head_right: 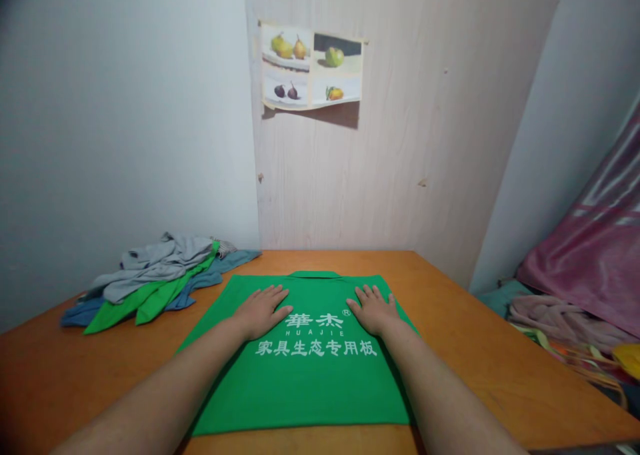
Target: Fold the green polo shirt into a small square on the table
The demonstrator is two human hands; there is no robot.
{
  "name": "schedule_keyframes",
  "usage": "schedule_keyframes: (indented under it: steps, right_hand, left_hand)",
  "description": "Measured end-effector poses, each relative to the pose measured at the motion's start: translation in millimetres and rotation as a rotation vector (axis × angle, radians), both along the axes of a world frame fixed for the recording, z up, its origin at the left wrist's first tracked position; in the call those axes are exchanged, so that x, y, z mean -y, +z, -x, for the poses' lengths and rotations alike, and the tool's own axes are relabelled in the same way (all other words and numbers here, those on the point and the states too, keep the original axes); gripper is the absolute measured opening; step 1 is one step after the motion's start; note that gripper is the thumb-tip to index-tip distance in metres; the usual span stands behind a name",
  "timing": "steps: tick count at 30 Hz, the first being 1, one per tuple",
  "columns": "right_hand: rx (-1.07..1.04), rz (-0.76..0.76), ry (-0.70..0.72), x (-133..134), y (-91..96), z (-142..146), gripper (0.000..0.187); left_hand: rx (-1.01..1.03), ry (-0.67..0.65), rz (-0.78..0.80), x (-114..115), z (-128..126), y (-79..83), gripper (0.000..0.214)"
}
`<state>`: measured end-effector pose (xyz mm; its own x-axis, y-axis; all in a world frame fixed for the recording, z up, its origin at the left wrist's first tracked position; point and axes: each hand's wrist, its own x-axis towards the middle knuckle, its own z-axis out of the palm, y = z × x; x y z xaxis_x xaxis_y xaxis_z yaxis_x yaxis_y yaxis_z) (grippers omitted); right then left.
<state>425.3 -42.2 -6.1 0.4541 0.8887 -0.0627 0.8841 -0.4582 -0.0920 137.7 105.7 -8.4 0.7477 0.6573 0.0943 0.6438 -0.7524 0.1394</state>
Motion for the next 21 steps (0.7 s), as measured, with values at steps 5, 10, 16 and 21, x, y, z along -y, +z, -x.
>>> schedule_keyframes:
  steps: [5, 10, 16, 21]
  right_hand:
    - [0.031, -0.004, -0.06, 13, 9.0, 13, 0.077]
    - [-0.022, -0.047, 0.1, 10, 8.0, 74, 0.076]
    - [-0.092, -0.095, 0.217, 22, 1.1, 113, 0.076]
    - [-0.097, -0.057, 0.171, 39, 6.9, 94, 0.082]
  left_hand:
    - [-0.045, 0.114, -0.014, 12, 10, 6.9, 0.072]
    - [0.018, 0.068, 0.049, 54, -12, 9.2, 0.065]
    - [0.005, -0.02, 0.044, 76, -6, -1.7, 0.074]
    - [-0.003, 0.06, 0.042, 61, 24, -3.1, 0.087]
